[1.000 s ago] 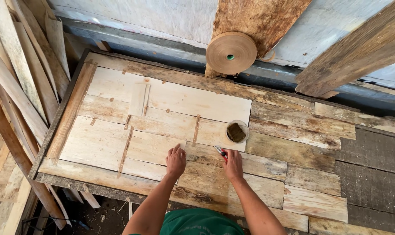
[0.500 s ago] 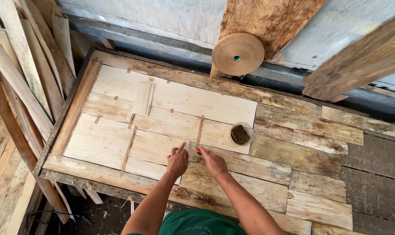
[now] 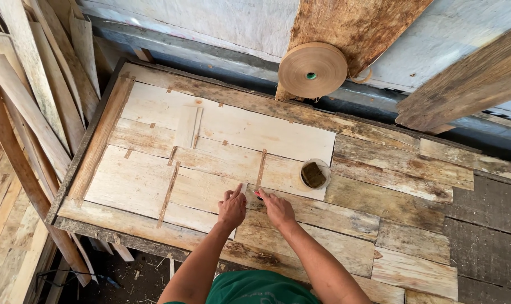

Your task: The person is assembling thin wood strips into a larger panel by applying adhesive tape and glue.

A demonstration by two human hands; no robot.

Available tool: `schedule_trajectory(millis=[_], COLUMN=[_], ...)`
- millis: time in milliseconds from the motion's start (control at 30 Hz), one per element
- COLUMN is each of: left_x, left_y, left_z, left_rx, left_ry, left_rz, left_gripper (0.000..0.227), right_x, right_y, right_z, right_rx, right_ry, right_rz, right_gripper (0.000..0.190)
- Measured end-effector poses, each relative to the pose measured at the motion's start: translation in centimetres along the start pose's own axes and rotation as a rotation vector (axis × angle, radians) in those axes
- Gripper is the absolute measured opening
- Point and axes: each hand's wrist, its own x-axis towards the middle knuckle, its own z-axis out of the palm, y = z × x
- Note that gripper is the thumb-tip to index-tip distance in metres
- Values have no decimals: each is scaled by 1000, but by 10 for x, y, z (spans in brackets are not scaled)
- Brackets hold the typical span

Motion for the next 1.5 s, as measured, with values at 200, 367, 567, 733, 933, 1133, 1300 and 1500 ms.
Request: schedule_trajectory(millis=[200,367,567,733,933,1133,1300,1500], left_x=[-1,0,6,9,5,9,12,15], left_y=[6,14,17,16,26,19,18,13], left_z=[-9,-18,-16,-9,-28,-16,-13,-21], left_rx=[21,140,203,313,235,294,363,112], left_ry=[-58,-187,-261,-294,-305,-279,-319,-265], left_rz=[-11,13,4,13,24,49,52,-16], left_gripper=[11,15,27,34,35,38,36,17], right_x=[4,7,-2,-7,-16,-17,-17,-24], right_y=[-4,-2,-4,-4,-9,-7,-4,16], right_z=[-2,8,-6,0,-17,-17,-13,6], right_rx=[-32,-23,40,66,120,109,192,388], right_ry=[-106,-67,-25,18,17,62,52,108], right_rz=[44,26,29,32,52,23,36,276], right_gripper=[82,79,72,78,79,72,60,51])
